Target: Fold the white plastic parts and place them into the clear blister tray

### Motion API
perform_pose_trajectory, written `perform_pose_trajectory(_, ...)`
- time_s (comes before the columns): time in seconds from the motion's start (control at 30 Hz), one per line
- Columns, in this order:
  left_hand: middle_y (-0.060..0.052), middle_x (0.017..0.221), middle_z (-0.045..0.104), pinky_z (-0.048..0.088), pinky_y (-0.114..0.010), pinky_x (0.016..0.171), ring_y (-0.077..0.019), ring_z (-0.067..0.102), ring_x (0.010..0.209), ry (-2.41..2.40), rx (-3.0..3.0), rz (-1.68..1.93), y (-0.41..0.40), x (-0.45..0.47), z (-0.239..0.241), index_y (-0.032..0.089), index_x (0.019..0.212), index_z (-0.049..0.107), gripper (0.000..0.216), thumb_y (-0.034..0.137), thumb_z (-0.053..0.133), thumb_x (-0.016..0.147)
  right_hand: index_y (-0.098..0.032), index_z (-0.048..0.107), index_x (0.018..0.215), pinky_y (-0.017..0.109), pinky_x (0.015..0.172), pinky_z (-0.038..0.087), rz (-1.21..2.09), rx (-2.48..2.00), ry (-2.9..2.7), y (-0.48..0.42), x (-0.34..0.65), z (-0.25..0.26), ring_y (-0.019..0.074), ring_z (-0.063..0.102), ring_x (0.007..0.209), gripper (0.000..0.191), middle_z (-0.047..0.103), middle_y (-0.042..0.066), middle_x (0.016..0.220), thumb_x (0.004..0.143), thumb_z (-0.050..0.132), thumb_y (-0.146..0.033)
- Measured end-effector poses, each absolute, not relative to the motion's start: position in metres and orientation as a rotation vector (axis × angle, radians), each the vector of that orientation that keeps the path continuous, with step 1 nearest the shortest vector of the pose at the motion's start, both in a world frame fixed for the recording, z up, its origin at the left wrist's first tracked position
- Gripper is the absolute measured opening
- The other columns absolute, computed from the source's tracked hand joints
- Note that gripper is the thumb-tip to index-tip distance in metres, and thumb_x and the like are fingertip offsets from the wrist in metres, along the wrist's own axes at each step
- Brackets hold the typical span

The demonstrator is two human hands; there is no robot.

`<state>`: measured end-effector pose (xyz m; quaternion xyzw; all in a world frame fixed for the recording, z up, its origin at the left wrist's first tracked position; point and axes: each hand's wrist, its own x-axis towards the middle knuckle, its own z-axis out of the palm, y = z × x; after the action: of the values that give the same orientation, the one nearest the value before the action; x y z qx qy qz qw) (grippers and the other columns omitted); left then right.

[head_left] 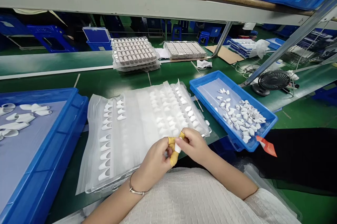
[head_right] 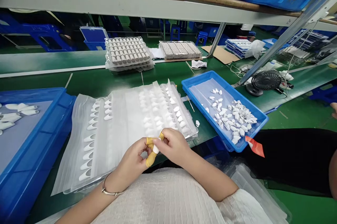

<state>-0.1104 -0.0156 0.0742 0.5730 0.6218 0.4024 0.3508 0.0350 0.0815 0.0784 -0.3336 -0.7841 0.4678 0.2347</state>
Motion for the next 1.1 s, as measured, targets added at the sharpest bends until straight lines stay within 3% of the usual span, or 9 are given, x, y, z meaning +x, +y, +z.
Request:
perform_pose_trajectory(0.1,0.004,0.072,0.052,0.045,-0.026,0.063,-0.0123,0.049,0.065,1.582,1.479,1.033,-0.017,-0.11,0.076,0.019,0.091,0.054,0.011,0.016,0.049,0.082,-0.02,0.035,0.06,0.025,0.052,0.027,1.523,-0.924,-1.975,0.085,0.033,0.072,0.0102,0.035,0.053,0.042,0.037,-0.005,0.055,0.094,0.046,-0.041)
perform_pose_trajectory(0.23,0.003,0.074,0.053,0.045,-0.026,0.063,-0.0121,0.049,0.065,1.592,1.467,1.027,-0.018,-0.11,0.078,0.019,0.096,0.055,0.016,0.015,0.049,0.081,-0.02,0.044,0.066,0.024,0.049,0.029,1.837,-0.979,-1.638,0.092,0.036,0.062,0.0101,0.037,0.048,0.039,0.041,-0.006,0.05,0.092,0.048,-0.048)
perform_pose_trajectory(0.43,0.004,0.073,0.051,0.043,-0.027,0.063,-0.0126,0.048,0.065,1.653,1.544,0.98,-0.017,-0.111,0.075,0.02,0.093,0.057,0.015,0.013,0.05,0.08,-0.018,0.048,0.069,0.023,0.052,0.03,1.813,-0.853,-1.783,0.089,0.042,0.071,0.0088,0.038,0.053,0.038,0.043,-0.005,0.058,0.088,0.057,-0.05)
perform_pose_trajectory(0.6,0.002,0.081,0.053,0.047,-0.027,0.067,-0.0126,0.053,0.07,1.519,1.318,1.149,-0.016,-0.11,0.068,0.022,0.12,0.051,0.034,0.022,0.052,0.087,-0.018,0.055,0.078,0.023,0.054,0.037,1.96,-0.769,-1.696,0.089,0.043,0.067,0.0099,0.047,0.056,0.033,0.052,-0.003,0.064,0.087,0.06,-0.049)
perform_pose_trajectory(0.87,0.001,0.085,0.055,0.048,-0.029,0.074,-0.0132,0.054,0.074,1.553,1.395,1.223,-0.019,-0.115,0.066,0.023,0.119,0.055,0.032,0.02,0.055,0.087,-0.019,0.061,0.084,0.023,0.059,0.045,2.085,-0.592,-1.505,0.093,0.043,0.05,0.012,0.06,0.068,0.024,0.064,0.0,0.073,0.086,0.065,-0.042)
perform_pose_trajectory(1.1,0.0,0.089,0.058,0.048,-0.027,0.071,-0.0138,0.054,0.076,1.478,1.339,1.18,-0.023,-0.123,0.061,0.026,0.121,0.056,0.034,0.019,0.054,0.087,-0.017,0.06,0.08,0.021,0.05,0.041,2.069,-0.743,-1.563,0.089,0.035,0.066,0.0106,0.058,0.058,0.024,0.061,-0.001,0.065,0.083,0.067,-0.04)
